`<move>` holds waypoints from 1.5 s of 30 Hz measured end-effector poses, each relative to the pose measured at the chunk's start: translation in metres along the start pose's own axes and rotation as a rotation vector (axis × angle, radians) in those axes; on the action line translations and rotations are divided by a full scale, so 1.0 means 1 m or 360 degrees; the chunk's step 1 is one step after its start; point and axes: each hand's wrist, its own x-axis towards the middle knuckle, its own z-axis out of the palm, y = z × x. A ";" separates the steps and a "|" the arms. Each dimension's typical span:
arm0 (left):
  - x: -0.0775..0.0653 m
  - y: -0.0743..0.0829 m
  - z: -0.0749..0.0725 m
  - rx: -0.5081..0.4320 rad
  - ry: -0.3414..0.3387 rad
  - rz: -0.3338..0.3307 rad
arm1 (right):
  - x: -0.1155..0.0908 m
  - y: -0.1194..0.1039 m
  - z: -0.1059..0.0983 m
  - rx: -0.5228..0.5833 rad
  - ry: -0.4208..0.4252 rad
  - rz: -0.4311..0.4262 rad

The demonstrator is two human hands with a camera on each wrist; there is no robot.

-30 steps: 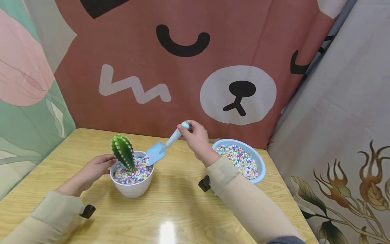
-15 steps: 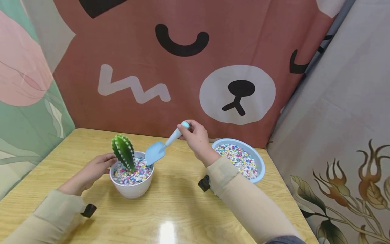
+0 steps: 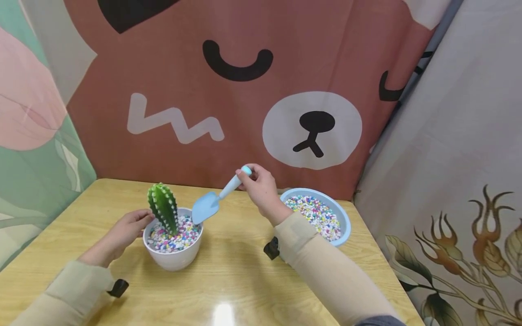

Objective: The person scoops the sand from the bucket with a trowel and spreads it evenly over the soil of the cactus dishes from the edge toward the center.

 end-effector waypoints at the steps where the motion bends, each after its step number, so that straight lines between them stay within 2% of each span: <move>1: 0.000 -0.001 0.000 0.0000 0.0001 0.0001 | 0.000 0.000 0.000 0.0002 0.0003 0.0001; 15: -0.002 0.000 0.003 -0.0008 0.0020 0.0003 | -0.001 0.003 -0.003 0.0094 0.0091 -0.0009; 20: 0.000 0.000 0.005 -0.0056 0.0009 -0.0016 | -0.002 0.007 -0.008 0.0242 0.0157 0.0057; 26: -0.002 0.003 0.006 -0.0156 0.0043 -0.0011 | -0.003 0.009 -0.018 0.0321 0.0223 0.0131; 33: -0.003 0.011 0.003 -0.0275 0.0179 0.0036 | -0.003 0.013 -0.033 0.0449 0.0285 0.0190; 39: -0.005 0.015 0.000 -0.0354 0.0380 0.0160 | -0.005 0.017 -0.049 0.0540 0.0341 0.0234; 45: -0.006 0.022 -0.001 -0.0439 0.0452 0.0298 | -0.010 0.018 -0.065 0.0566 0.0372 0.0225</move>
